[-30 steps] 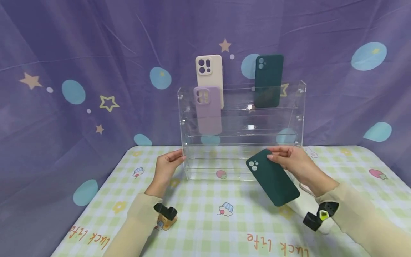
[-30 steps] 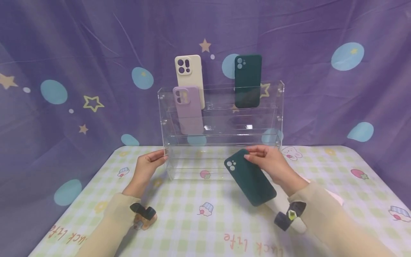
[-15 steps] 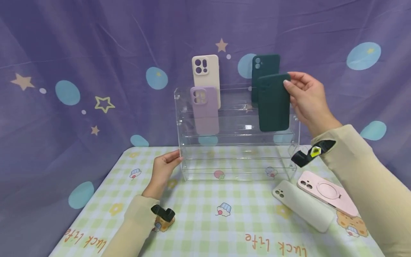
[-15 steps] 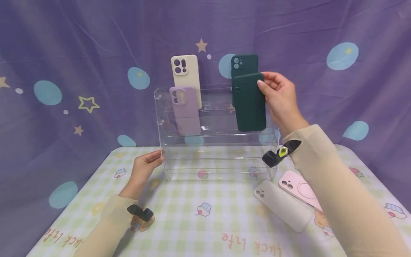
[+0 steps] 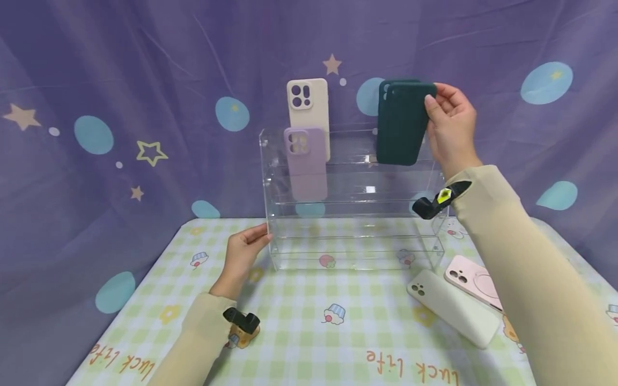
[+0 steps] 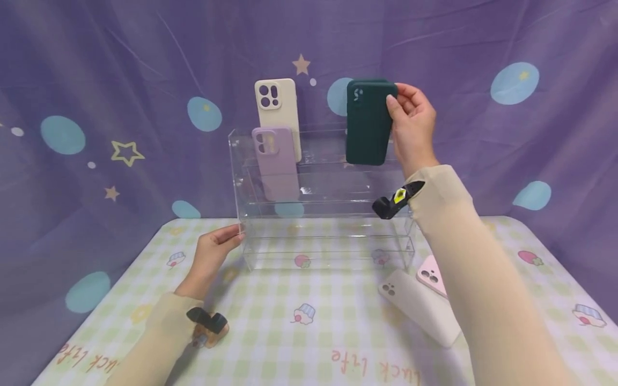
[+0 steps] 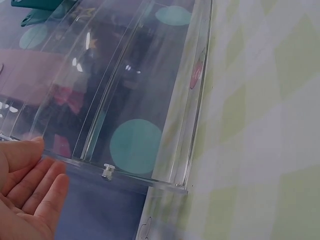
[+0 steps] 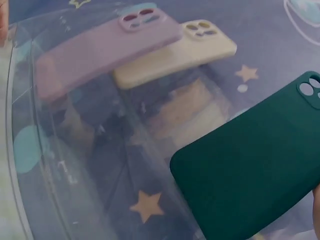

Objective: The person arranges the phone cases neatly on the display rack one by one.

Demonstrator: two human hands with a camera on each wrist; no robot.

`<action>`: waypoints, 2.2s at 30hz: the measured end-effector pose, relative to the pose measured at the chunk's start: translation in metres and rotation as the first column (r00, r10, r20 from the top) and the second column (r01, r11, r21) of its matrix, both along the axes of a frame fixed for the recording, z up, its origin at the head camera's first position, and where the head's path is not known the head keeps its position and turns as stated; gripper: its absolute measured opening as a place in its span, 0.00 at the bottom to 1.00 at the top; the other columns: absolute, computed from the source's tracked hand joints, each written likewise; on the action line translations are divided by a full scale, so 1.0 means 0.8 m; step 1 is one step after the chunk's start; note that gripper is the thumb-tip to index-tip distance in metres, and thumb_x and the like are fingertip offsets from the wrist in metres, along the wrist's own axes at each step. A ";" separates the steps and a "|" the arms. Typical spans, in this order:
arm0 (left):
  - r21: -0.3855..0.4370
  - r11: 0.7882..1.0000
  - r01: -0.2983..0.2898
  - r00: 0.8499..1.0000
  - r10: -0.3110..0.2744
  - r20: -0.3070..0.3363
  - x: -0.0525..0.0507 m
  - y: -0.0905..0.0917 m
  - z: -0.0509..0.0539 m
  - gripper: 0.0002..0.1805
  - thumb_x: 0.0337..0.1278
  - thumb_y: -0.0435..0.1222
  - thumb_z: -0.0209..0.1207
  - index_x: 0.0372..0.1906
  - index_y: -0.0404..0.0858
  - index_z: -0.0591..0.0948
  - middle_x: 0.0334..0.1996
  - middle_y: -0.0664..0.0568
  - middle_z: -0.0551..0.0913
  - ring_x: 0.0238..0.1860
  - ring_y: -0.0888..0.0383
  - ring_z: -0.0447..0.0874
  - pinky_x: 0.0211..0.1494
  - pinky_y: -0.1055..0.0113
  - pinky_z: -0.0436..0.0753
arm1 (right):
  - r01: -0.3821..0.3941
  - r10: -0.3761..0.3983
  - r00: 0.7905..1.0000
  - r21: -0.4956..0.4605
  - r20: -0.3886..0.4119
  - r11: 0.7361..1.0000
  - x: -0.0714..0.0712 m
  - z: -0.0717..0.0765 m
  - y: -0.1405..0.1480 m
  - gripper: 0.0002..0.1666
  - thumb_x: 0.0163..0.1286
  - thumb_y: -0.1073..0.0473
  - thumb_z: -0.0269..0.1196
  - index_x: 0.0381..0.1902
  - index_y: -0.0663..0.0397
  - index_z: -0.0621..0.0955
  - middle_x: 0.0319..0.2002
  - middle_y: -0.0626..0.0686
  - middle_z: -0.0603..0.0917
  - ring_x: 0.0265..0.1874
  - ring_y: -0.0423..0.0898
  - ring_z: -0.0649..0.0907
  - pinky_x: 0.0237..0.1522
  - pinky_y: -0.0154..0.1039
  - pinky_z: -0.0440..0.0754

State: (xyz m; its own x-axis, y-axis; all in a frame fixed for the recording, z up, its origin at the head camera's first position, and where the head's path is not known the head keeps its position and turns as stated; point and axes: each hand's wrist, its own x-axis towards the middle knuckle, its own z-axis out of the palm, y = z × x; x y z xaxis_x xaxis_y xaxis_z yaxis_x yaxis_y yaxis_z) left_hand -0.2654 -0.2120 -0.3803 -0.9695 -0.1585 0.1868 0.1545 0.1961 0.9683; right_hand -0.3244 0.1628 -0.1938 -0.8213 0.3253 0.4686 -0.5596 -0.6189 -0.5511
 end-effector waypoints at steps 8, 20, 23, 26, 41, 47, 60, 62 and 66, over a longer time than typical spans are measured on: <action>0.019 1.000 0.006 1.000 -0.006 -0.012 0.003 -0.001 0.004 0.18 0.54 0.28 0.64 0.50 0.26 0.79 0.49 0.36 0.81 0.36 0.72 0.82 0.47 0.78 0.79 | -0.041 0.040 0.998 0.026 0.041 0.999 -0.007 -0.029 0.004 0.12 0.58 0.80 0.60 0.38 0.67 0.80 0.29 0.56 0.81 0.30 0.45 0.82 0.34 0.32 0.83; 0.014 1.000 -0.020 1.000 0.020 -0.015 0.004 0.001 0.003 0.17 0.53 0.28 0.64 0.49 0.25 0.79 0.48 0.35 0.81 0.35 0.73 0.82 0.45 0.79 0.79 | -0.015 -0.002 0.993 0.135 0.119 0.991 -0.005 -0.071 0.000 0.11 0.56 0.76 0.64 0.37 0.63 0.86 0.34 0.53 0.86 0.33 0.42 0.83 0.36 0.31 0.83; 0.005 1.000 -0.021 1.000 0.021 -0.013 0.005 0.001 0.002 0.17 0.53 0.27 0.64 0.49 0.26 0.80 0.48 0.34 0.81 0.37 0.70 0.83 0.45 0.78 0.80 | -0.021 0.002 0.990 0.134 0.138 0.991 -0.003 -0.074 0.001 0.10 0.56 0.75 0.65 0.36 0.62 0.86 0.35 0.52 0.85 0.33 0.41 0.83 0.35 0.31 0.83; 0.000 1.000 -0.023 1.000 0.023 -0.009 0.006 0.001 0.002 0.17 0.53 0.27 0.63 0.49 0.26 0.80 0.48 0.35 0.81 0.38 0.69 0.83 0.45 0.78 0.80 | 0.009 -0.041 0.984 0.179 0.175 0.984 0.000 -0.074 0.002 0.09 0.56 0.72 0.67 0.36 0.60 0.87 0.35 0.51 0.85 0.31 0.40 0.83 0.32 0.30 0.83; -0.017 0.999 -0.032 0.999 0.032 0.022 0.005 0.002 0.003 0.16 0.54 0.29 0.63 0.49 0.28 0.80 0.48 0.38 0.82 0.37 0.70 0.81 0.45 0.78 0.79 | 0.221 -0.387 0.888 0.506 0.249 0.834 0.014 -0.071 0.013 0.08 0.57 0.62 0.69 0.36 0.55 0.84 0.29 0.44 0.82 0.27 0.37 0.80 0.28 0.26 0.81; -0.011 0.999 -0.042 0.999 0.042 0.029 0.005 0.002 0.003 0.16 0.54 0.29 0.64 0.47 0.27 0.81 0.49 0.40 0.82 0.37 0.70 0.81 0.45 0.78 0.80 | 0.218 -0.454 0.846 0.598 0.277 0.771 0.016 -0.069 0.016 0.09 0.57 0.60 0.69 0.34 0.57 0.82 0.25 0.42 0.80 0.27 0.36 0.79 0.29 0.25 0.80; -0.005 0.999 -0.053 0.998 0.053 0.036 0.005 0.003 0.003 0.15 0.53 0.29 0.64 0.46 0.27 0.81 0.47 0.40 0.83 0.37 0.68 0.82 0.44 0.78 0.80 | 0.195 -0.540 0.808 0.759 0.234 0.621 0.032 -0.076 0.022 0.23 0.59 0.49 0.68 0.46 0.58 0.81 0.30 0.34 0.80 0.35 0.33 0.78 0.37 0.24 0.75; -0.001 0.999 -0.053 0.998 0.053 0.037 0.005 0.003 0.003 0.15 0.53 0.30 0.64 0.46 0.27 0.81 0.47 0.40 0.83 0.37 0.68 0.82 0.44 0.78 0.80 | 0.191 -0.526 0.814 0.742 0.246 0.643 0.036 -0.078 0.023 0.23 0.58 0.50 0.69 0.47 0.57 0.81 0.31 0.35 0.81 0.36 0.33 0.79 0.37 0.24 0.75; -0.002 0.999 -0.051 0.998 0.051 0.034 0.006 0.003 0.003 0.15 0.53 0.30 0.64 0.46 0.27 0.81 0.47 0.40 0.83 0.35 0.70 0.81 0.44 0.78 0.80 | 0.189 -0.463 0.848 0.669 0.257 0.718 0.047 -0.083 0.029 0.21 0.57 0.54 0.70 0.46 0.57 0.82 0.32 0.38 0.83 0.36 0.34 0.80 0.36 0.23 0.76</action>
